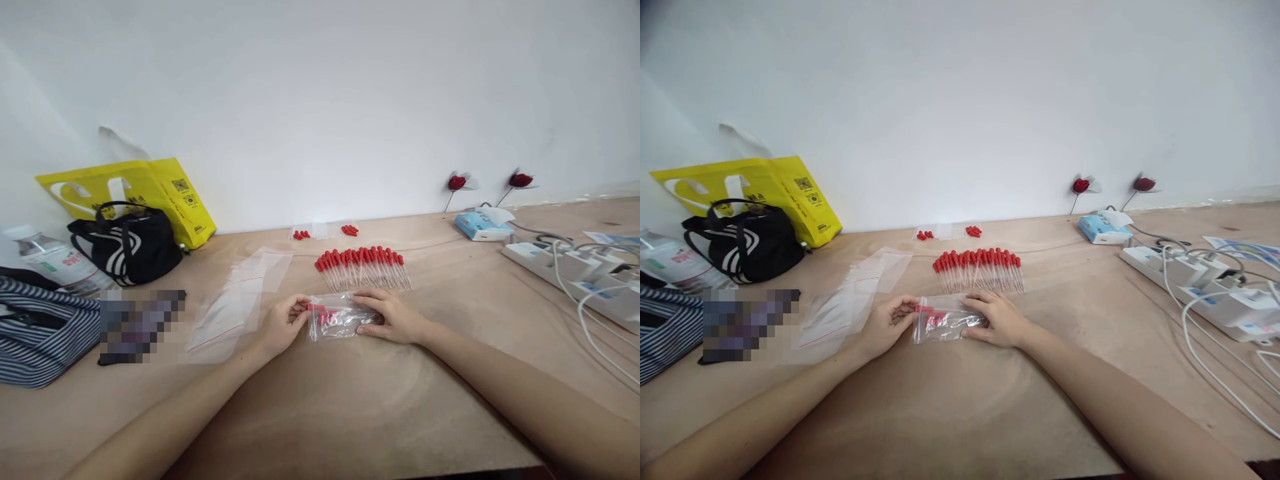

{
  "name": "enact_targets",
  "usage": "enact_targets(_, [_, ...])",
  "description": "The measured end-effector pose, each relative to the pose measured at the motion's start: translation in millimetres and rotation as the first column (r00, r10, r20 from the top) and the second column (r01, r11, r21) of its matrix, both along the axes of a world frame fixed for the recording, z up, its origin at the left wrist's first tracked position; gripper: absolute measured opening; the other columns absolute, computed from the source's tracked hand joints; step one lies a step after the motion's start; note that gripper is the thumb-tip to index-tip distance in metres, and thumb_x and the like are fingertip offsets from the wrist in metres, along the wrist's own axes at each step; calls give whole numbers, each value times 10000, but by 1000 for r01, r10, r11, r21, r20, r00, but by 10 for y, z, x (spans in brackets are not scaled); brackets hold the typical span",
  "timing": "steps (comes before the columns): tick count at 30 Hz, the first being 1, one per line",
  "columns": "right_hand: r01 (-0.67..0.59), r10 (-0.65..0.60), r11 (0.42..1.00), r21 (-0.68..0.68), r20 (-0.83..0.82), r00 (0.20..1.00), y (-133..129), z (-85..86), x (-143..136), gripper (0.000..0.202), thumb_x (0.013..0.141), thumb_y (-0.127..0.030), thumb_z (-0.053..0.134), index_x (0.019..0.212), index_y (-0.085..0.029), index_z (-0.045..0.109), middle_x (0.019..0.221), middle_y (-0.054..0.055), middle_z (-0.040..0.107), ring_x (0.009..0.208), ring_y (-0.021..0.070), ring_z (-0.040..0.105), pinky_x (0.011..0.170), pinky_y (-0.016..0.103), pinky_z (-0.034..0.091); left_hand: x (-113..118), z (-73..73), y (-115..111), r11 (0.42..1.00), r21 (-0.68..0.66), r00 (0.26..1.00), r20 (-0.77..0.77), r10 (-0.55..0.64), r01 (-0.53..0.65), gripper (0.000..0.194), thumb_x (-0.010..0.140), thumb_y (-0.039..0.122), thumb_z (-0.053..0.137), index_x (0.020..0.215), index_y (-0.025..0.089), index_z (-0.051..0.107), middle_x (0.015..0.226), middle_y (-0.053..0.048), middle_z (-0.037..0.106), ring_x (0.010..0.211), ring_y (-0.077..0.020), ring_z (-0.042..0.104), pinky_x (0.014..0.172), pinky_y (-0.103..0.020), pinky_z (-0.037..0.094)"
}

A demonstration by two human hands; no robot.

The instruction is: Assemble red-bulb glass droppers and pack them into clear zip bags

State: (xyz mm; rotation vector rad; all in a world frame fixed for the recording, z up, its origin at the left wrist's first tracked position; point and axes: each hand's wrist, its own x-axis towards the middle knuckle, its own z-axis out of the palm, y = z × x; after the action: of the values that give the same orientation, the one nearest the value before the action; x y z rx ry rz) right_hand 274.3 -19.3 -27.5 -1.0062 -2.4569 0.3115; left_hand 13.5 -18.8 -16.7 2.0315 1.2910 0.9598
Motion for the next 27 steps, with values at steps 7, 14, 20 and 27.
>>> enact_targets(7, [10, -10, 1000, 1, -20, 1000, 10, -12, -3, 615, 726, -520, 544, 1237, -196, 432, 1235, 113, 469, 1102, 245, 450, 906, 414, 372, 156, -45, 64, 991, -32, 982, 134, 132, -129, 223, 712, 202, 539, 866, 198, 378, 733, 16, 579, 686, -127, 603, 613, -249, 479])
enact_targets(14, [9, -9, 1000, 6, -28, 1000, 5, -5, -5, 602, 730, -518, 538, 1230, -197, 439, 1229, 117, 472, 1096, 246, 456, 899, 411, 378, 189, -69, 103, 989, -42, 989, 25, 144, -143, 134, 718, 281, 543, 779, 192, 464, 683, 5, 612, 588, -129, 584, 545, -240, 447])
enact_targets(20, [10, -10, 1000, 7, -19, 1000, 2, 2, -5, 599, 734, -515, 535, 1235, -204, 430, 1231, 109, 474, 1094, 239, 459, 899, 408, 378, 41, -18, 246, 985, 30, 985, -8, 170, -170, 163, 685, 201, 515, 846, 175, 520, 628, 25, 578, 548, -112, 541, 521, -218, 431])
enact_targets(27, [4, -4, 1000, 12, -25, 1000, 7, -11, -5, 603, 734, -526, 528, 1236, -206, 428, 1234, 111, 469, 1098, 241, 457, 904, 409, 372, 145, 37, 930, 968, 44, 967, -61, 249, -246, 167, 642, 252, 611, 788, 173, 634, 776, -39, 634, 742, -178, 571, 712, -281, 427])
